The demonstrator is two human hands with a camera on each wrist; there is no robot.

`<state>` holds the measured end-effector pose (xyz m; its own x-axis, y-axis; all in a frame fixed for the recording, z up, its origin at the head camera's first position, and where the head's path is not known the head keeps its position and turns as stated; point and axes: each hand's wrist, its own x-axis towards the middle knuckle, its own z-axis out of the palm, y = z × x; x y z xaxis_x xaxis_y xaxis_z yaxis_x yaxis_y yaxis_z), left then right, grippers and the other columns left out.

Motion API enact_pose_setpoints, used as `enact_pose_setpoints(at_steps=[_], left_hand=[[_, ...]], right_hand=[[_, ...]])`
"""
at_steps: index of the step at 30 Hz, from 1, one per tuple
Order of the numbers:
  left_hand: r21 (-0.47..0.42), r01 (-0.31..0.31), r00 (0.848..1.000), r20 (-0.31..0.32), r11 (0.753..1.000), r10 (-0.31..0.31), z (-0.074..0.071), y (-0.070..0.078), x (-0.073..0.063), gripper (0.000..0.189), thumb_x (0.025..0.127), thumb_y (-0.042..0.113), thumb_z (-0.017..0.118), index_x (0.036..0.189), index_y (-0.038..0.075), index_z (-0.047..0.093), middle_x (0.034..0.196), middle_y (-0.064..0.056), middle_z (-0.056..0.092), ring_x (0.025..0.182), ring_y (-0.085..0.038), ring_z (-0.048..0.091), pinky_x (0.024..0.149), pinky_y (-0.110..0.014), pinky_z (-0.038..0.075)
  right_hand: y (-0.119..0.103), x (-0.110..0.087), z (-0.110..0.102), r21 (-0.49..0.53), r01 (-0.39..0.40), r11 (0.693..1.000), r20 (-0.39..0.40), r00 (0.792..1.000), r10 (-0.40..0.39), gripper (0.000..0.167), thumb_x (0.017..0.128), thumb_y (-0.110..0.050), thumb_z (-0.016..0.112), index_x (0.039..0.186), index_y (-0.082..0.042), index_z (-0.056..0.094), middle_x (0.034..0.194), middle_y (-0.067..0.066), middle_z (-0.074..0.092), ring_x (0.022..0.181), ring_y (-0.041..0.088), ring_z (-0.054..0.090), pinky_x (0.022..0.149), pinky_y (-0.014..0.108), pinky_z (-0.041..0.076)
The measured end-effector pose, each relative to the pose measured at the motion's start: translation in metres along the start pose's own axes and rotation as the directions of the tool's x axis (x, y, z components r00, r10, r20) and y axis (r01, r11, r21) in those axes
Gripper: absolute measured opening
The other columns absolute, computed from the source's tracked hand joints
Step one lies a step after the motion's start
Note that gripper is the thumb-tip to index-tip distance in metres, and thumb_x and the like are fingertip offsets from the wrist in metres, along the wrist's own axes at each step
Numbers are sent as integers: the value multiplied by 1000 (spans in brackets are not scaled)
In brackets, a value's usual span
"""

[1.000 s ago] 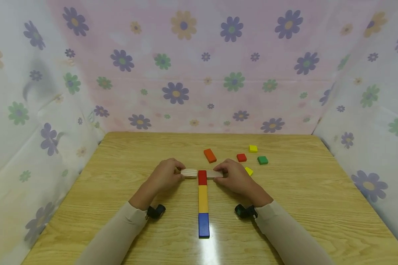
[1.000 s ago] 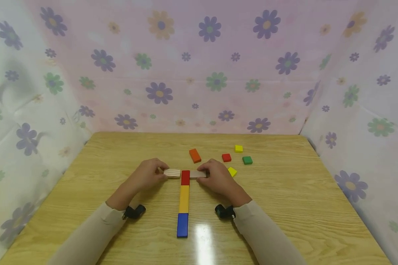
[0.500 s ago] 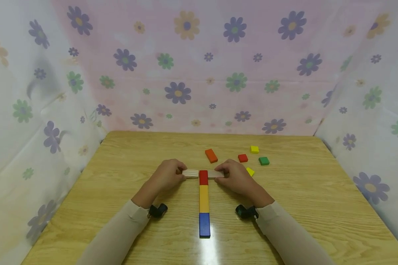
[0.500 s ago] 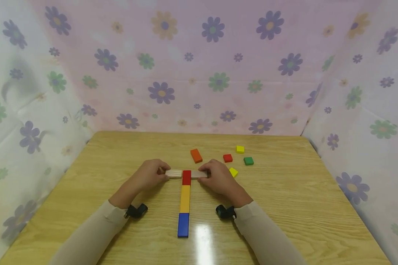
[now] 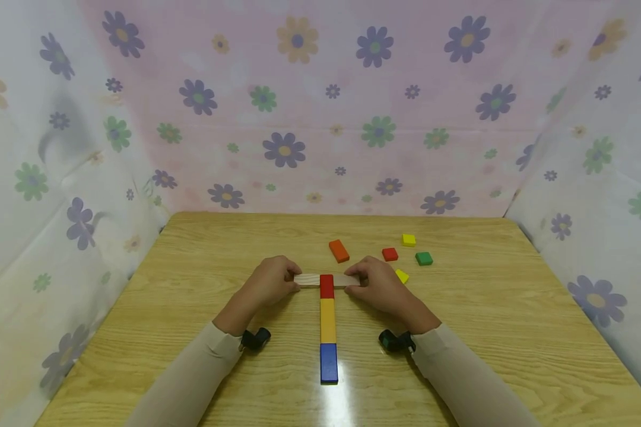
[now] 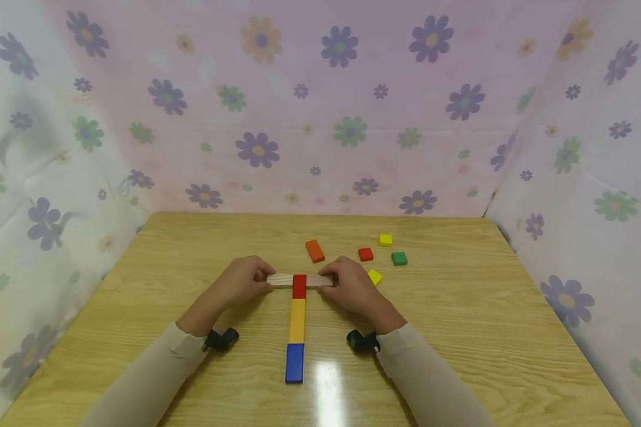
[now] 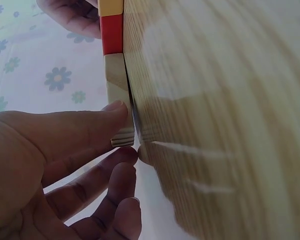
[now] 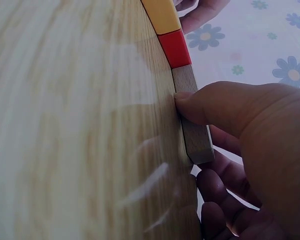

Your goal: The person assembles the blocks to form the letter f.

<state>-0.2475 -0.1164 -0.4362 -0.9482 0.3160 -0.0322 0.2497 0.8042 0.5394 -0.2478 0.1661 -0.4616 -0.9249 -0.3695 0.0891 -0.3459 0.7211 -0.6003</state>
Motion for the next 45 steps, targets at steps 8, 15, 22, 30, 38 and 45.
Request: enact_pose_setpoints(at_steps=[8,15,22,30,38,45], left_hand=[[28,-33,999,-7,999,33,-1,0,-3,28,87,16,84,114,9,79,112,-5,72,100,-20,66,90,-42,57],[34,-41,999,-15,999,41,-1,2,-4,29,87,16,85,115,9,79,112,-6,71,100,-21,66,90,-41,57],[64,-34,999,-13,997,35,1,1,-4,30,87,19,85,116,12,79,115,-4,71,105,-22,66,93,-43,56],[91,-18,1000,-21,996,20,2,-1,-3,29,87,22,85,114,16,80,115,-2,71,104,-20,66,91,-42,56],[93,-13,1000,-26,996,16,2,1,-4,29,87,22,85,115,16,80,116,-2,71,106,-21,65,92,-43,56],[100,-6,1000,-19,995,8,1,1,-3,30,87,22,85,116,16,80,117,-2,71,109,-23,66,95,-44,56]], right_hand=[[-2,0,0,-4,-9,1000,1,1000,9,30,88,-25,84,116,-17,77,108,-2,65,93,15,58,84,33,53],[-3,-1,0,-4,-21,1000,6,1000,21,30,89,-26,83,117,-16,77,107,-2,65,93,15,57,84,33,53],[-3,0,0,-7,-23,1000,10,1000,23,31,89,-26,83,118,-16,77,107,-2,65,93,15,57,84,32,52],[-3,0,-1,-2,-30,1000,11,999,30,31,89,-27,84,117,-17,77,107,-2,65,93,15,58,85,32,53],[-2,0,0,-3,-34,999,11,999,34,30,89,-27,83,117,-18,77,109,-3,65,94,15,57,86,33,52],[-2,0,0,-3,-28,1000,9,1000,28,31,89,-27,84,118,-18,77,108,-3,65,93,16,56,85,32,52]])
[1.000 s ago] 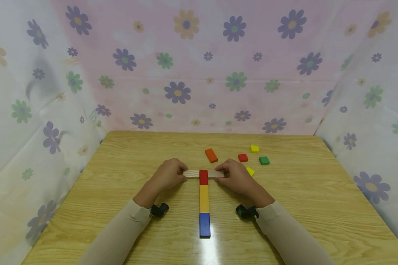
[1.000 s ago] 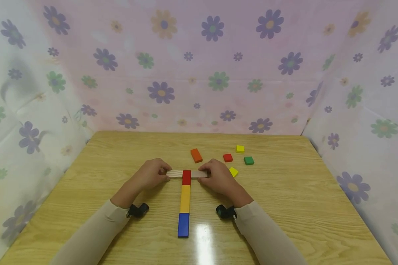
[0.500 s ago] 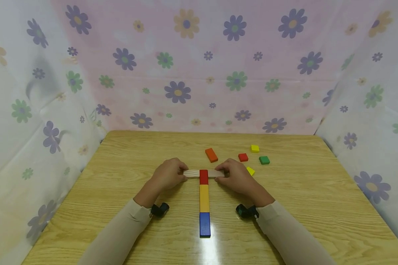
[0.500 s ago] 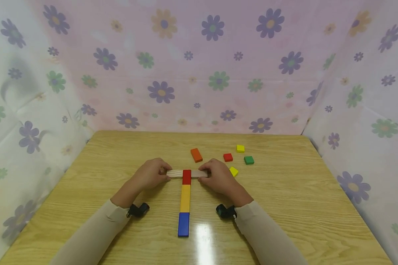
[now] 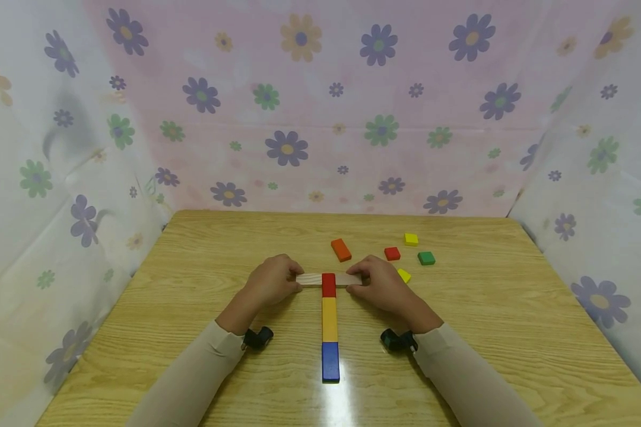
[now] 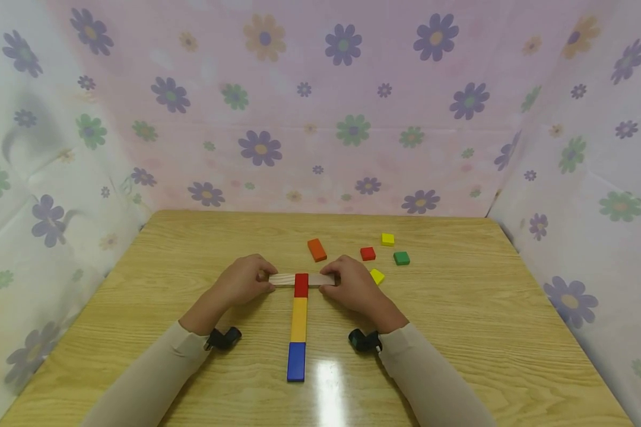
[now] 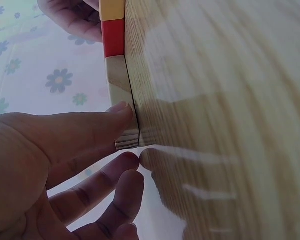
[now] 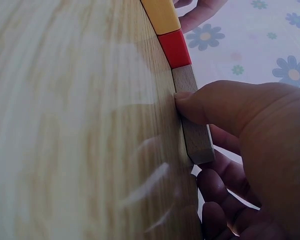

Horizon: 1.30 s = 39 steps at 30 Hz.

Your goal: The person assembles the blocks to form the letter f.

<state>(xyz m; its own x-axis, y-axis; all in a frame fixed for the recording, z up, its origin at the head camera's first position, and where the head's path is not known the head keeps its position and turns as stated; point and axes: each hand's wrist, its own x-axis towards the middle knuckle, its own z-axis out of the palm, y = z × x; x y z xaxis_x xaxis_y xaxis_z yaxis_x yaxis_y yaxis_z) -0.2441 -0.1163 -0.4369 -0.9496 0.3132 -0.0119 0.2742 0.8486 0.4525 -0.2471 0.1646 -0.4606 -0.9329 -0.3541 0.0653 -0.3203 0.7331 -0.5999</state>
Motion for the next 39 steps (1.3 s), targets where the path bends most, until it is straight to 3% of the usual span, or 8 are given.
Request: enact_pose_setpoints(at_steps=[14,26,32,39], left_hand=[[-1,-4,1000,2,1000,4,-1,1,-2,30,86,23,86,115,16,80,117,-2,71,109,-22,65,94,-44,56],[-23,-1,1000,28,1000,2,-6,5,-4,43,86,24,86,127,16,74,120,-5,69,109,-23,66,89,-43,57],[42,-23,1000,-16,999,24,-9,15,-7,33,88,28,84,119,20,78,124,-2,67,105,-22,66,82,-39,58],[100,-51,999,-8,994,52,-6,28,-10,33,88,35,83,118,20,79,122,-1,69,108,-23,65,79,-38,58]], right_hand=[[2,0,0,2,27,1000,-4,1000,-27,30,89,-27,83,116,-17,77,107,-2,65,93,15,57,84,33,52],[2,1,1,-5,27,1000,-3,1000,-27,30,89,-26,83,116,-17,77,108,-2,65,94,15,57,85,33,52],[1,0,0,-12,25,1000,0,1000,-25,30,89,-26,83,117,-17,76,108,-2,65,93,15,57,85,33,52],[0,1,0,-13,16,1000,1,1000,-16,30,89,-27,83,116,-17,76,108,-2,65,93,15,57,85,33,52]])
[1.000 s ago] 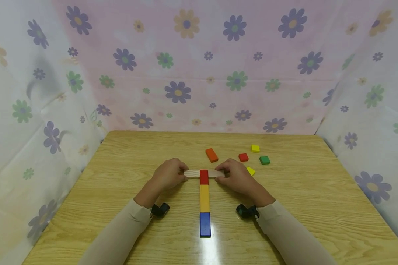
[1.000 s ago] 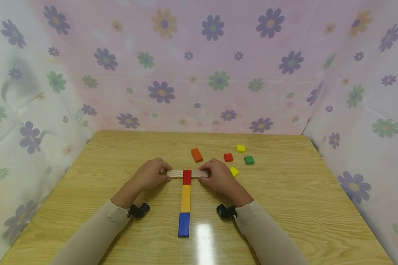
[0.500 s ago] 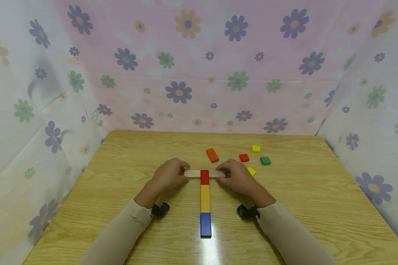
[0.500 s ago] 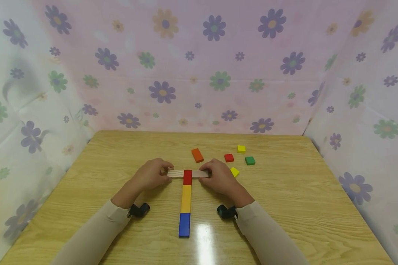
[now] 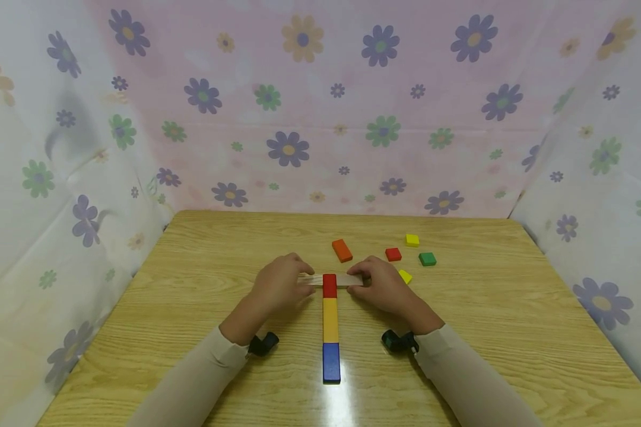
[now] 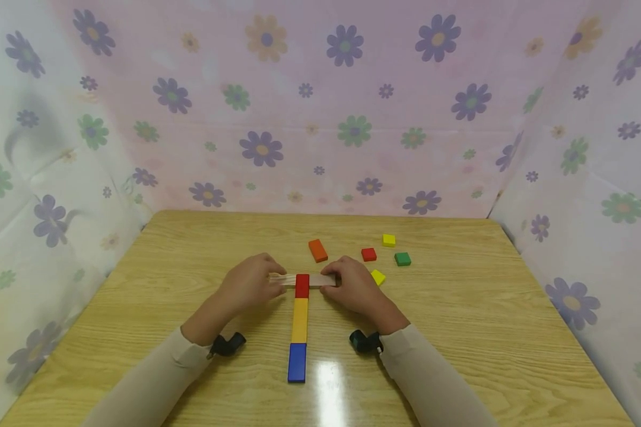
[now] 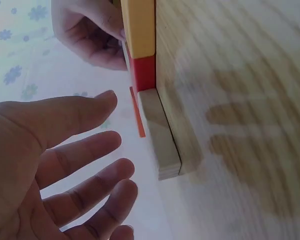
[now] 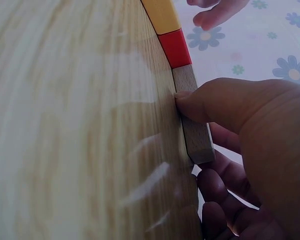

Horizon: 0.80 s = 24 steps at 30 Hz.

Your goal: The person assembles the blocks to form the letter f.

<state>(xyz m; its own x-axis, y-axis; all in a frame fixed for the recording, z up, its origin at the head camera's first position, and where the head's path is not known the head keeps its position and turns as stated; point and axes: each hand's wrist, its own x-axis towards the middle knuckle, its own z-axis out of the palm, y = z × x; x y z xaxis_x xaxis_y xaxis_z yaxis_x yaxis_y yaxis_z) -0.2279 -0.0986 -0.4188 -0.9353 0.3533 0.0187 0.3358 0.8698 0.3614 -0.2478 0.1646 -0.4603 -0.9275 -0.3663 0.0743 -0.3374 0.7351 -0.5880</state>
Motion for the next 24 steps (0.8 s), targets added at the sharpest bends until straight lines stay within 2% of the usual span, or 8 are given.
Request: enact_pose_setpoints(at_steps=[5,10,17,24], left_hand=[[40,2,1000,-22,999,-1,1,-2,-1,33,87,29,84,117,18,79,121,-3,70,109,-24,66,86,-41,58],[8,32,999,-35,999,-32,1,-12,1,33,86,20,83,118,16,79,119,-2,71,108,-21,66,88,-41,58],[-71,36,999,9,997,-36,4,-23,4,34,86,23,85,118,14,79,113,-1,71,99,-18,65,87,-40,57],[-70,39,999,5,997,-39,9,-28,7,31,87,25,85,117,16,79,113,0,72,100,-18,65,86,-40,56]], right_hand=[[0,0,0,6,-2,1000,1,1000,2,29,89,-27,83,116,-18,76,108,-3,65,93,16,56,85,33,51],[0,0,1,10,-8,1000,8,1000,8,30,89,-28,83,117,-19,76,108,-3,64,93,16,56,86,33,51],[1,0,1,8,-11,1000,7,1000,11,30,89,-28,84,116,-19,76,108,-3,64,94,15,56,86,33,51],[1,1,1,4,-6,1000,7,1000,6,29,89,-28,84,116,-19,76,108,-3,65,93,15,55,85,33,51]])
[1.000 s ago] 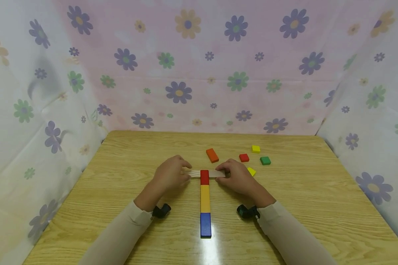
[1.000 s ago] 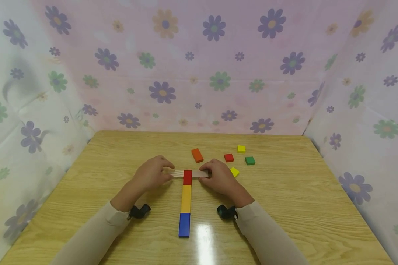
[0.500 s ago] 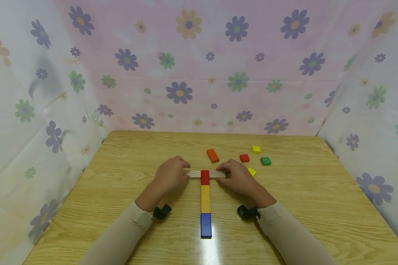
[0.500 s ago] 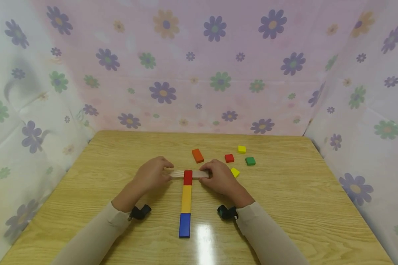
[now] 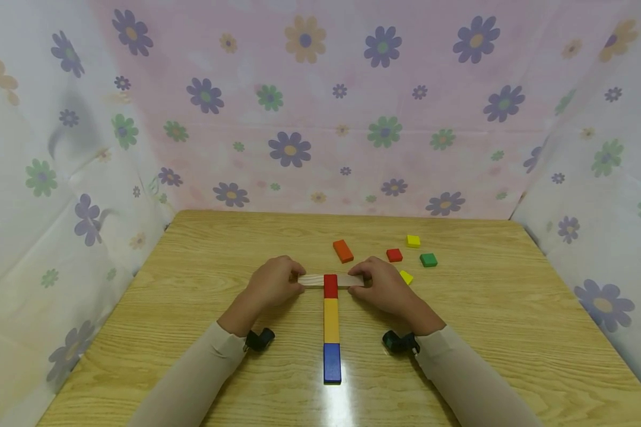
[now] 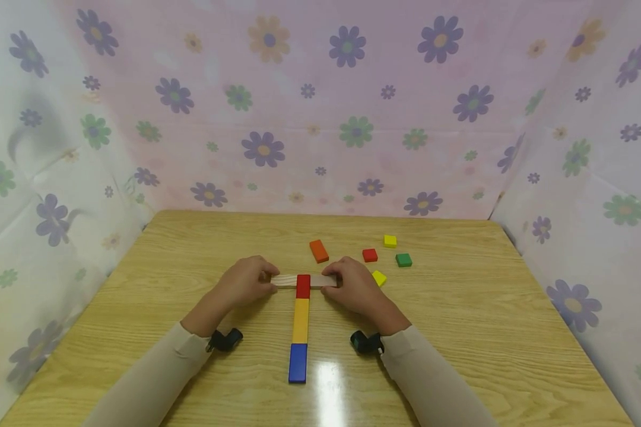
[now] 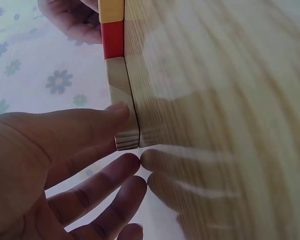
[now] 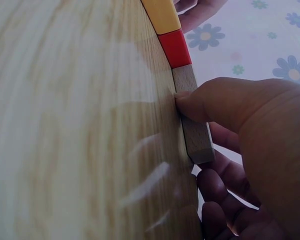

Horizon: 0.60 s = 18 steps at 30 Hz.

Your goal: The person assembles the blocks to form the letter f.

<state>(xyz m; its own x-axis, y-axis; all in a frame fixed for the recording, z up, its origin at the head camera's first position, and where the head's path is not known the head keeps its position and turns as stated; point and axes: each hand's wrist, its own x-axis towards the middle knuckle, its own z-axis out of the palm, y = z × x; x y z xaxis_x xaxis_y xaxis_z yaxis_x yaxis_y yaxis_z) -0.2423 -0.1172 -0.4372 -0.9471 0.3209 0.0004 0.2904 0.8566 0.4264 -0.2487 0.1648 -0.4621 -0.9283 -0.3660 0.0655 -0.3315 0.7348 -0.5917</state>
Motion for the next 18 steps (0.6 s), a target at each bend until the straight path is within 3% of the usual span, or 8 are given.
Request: enact_pose_setpoints(at_steps=[10,18], left_hand=[[-4,6,1000,-7,1000,-6,-2,3,-3,30,87,24,85,116,16,79,115,-1,72,105,-21,65,90,-42,56],[6,13,1000,-7,1000,-13,-2,4,-4,30,88,24,85,116,17,79,117,-1,72,108,-21,66,92,-42,56]], right_hand=[[1,0,2,-7,13,1000,-1,1000,-13,30,89,-29,83,116,-20,75,108,-4,64,93,15,55,84,33,50],[1,-1,-1,30,17,999,6,1000,-17,49,88,-31,84,131,-17,67,116,-3,63,100,15,59,89,37,54]])
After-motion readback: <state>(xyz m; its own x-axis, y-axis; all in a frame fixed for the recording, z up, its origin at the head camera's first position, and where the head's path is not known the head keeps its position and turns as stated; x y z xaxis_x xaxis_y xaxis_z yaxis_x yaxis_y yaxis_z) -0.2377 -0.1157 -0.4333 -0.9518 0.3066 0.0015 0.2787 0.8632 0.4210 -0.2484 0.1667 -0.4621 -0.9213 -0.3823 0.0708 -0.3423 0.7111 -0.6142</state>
